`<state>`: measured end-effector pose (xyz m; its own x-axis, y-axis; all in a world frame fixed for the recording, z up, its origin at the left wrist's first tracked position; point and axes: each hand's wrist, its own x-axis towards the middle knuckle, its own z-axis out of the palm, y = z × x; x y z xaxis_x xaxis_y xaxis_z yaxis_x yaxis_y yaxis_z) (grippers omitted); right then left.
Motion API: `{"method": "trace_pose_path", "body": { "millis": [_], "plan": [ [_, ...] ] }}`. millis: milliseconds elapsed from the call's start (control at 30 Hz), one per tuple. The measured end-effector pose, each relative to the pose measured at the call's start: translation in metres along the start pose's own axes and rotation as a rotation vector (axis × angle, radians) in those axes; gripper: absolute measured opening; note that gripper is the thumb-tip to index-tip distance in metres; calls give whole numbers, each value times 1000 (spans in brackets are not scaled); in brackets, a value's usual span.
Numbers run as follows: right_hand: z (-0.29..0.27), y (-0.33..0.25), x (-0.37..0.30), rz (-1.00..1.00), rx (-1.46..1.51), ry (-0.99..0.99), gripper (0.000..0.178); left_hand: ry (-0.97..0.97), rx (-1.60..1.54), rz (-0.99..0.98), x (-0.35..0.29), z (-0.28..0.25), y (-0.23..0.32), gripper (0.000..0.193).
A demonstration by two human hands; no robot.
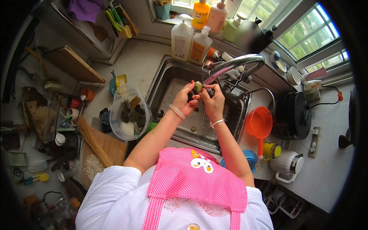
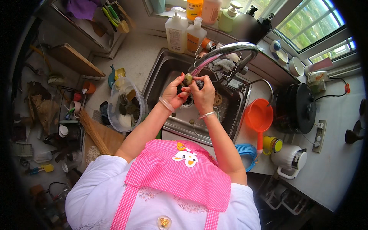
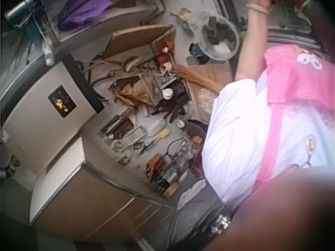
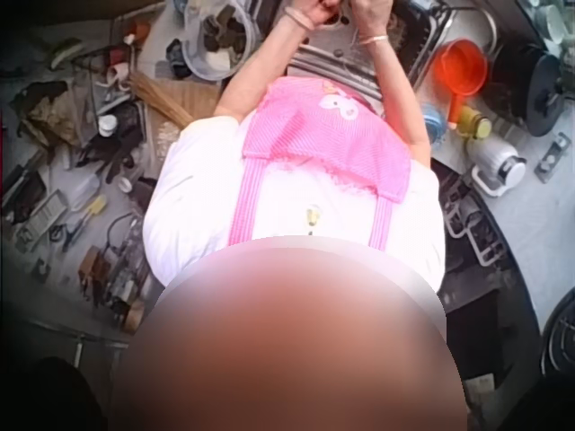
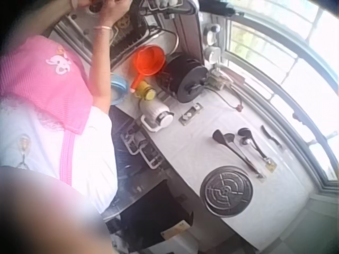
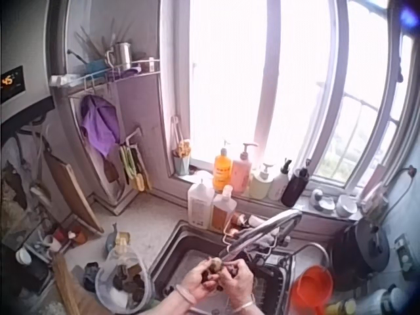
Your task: The person washes small dark pieces of seaweed under running water in a kitchen sink. They handle the pieces one at a time, rinsing and rubbing them before placing them into a clear plastic container.
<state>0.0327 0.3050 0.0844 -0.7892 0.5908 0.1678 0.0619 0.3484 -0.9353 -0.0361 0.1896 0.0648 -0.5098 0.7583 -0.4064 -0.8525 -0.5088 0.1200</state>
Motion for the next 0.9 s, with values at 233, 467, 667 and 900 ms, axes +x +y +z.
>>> {"method": "trace_pose_path", "body": {
  "millis": [233, 467, 667, 900],
  "plan": [
    [-14, -7, 18, 50, 136, -56, 13, -114, 144, -70, -5, 8, -1, 16],
    [-8, -16, 5, 125, 73, -59, 13, -69, 367, 174, -4, 9, 8, 22],
    [-13, -18, 8, -115, 49, -116, 13, -10, 348, 154, -7, 7, 2, 24],
    [-6, -25, 16, -425, -279, 11, 13, 16, 939, 381, -7, 11, -2, 12]
  ]
}}
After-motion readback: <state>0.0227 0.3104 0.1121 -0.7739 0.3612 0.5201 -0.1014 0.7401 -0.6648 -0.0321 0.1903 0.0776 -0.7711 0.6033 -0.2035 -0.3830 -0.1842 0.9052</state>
